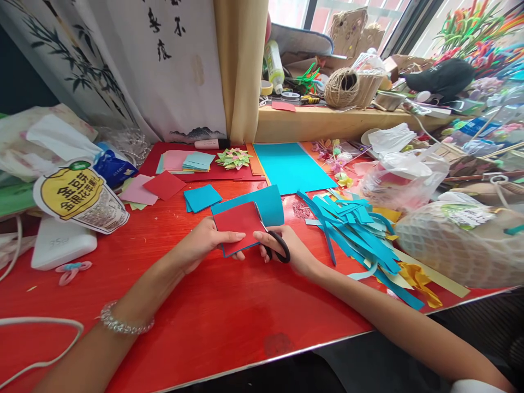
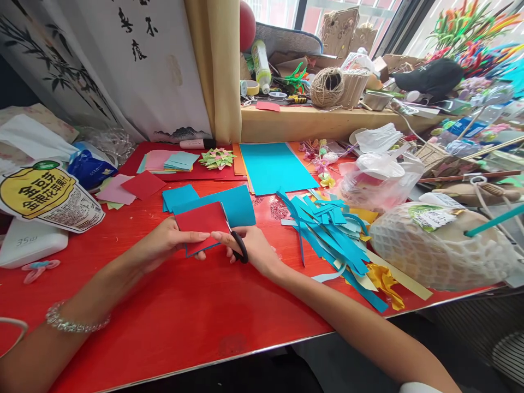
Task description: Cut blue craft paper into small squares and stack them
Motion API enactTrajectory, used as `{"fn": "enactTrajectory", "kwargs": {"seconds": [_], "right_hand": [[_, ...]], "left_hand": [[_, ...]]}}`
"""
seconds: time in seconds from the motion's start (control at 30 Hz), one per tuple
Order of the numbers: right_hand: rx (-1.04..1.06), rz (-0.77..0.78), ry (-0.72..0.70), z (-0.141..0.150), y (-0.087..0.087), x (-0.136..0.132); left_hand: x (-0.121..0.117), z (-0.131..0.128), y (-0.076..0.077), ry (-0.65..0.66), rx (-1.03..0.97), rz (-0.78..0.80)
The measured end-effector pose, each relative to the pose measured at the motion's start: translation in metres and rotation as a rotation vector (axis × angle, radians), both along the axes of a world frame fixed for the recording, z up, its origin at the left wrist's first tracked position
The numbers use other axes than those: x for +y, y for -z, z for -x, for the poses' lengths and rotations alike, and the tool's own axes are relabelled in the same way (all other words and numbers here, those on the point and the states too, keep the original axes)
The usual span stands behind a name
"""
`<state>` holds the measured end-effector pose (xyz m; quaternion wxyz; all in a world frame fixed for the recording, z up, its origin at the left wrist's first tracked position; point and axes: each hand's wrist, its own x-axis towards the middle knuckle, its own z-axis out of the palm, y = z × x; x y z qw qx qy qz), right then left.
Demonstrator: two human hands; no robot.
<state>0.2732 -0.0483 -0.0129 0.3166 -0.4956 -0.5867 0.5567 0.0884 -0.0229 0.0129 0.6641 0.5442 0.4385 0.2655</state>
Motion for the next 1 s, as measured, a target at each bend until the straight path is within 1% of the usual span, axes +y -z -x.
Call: {"fn": "enactTrajectory", "kwargs": {"seconds": [0.23, 0.33, 0.43, 0.53, 0.63, 0.77, 0.87, 1.0], "right_hand": [[0.059, -0.046, 0.017, -0.001, 0.006, -0.003], [0.063, -0.051, 0.032, 0.0, 0.006, -0.004], [0.055, -0.054, 0.047, 0.001, 0.003, -0.005], [0.065, -0.003, 0.035, 0.002, -0.002, -0.004], [0.074, 0.071, -0.008, 0.001, -0.007, -0.001], [0.06, 0.087, -0.067, -0.001, -0.011, 0.004], [0.058, 0.074, -0.062, -0.002, -0.008, 0.005], [0.096, 0.067, -0.014, -0.001, 0.0, 0.004]], "left_hand": [[0.0, -0.001, 0.0, -0.001, 0.016, 0.017], [0.0, 0.0, 0.001, 0.017, 0.015, 0.011], [0.0, 0.001, 0.0, 0.008, 0.007, 0.015], [0.0, 0.0, 0.0, -0.012, 0.005, 0.029], [0.0, 0.0, 0.0, 0.001, -0.004, 0.033], [0.001, -0.001, 0.001, 0.022, -0.003, 0.023], [0.001, -0.002, 0.003, 0.008, 0.002, 0.028], [0.001, -0.003, 0.002, 0.008, 0.001, 0.027]]}}
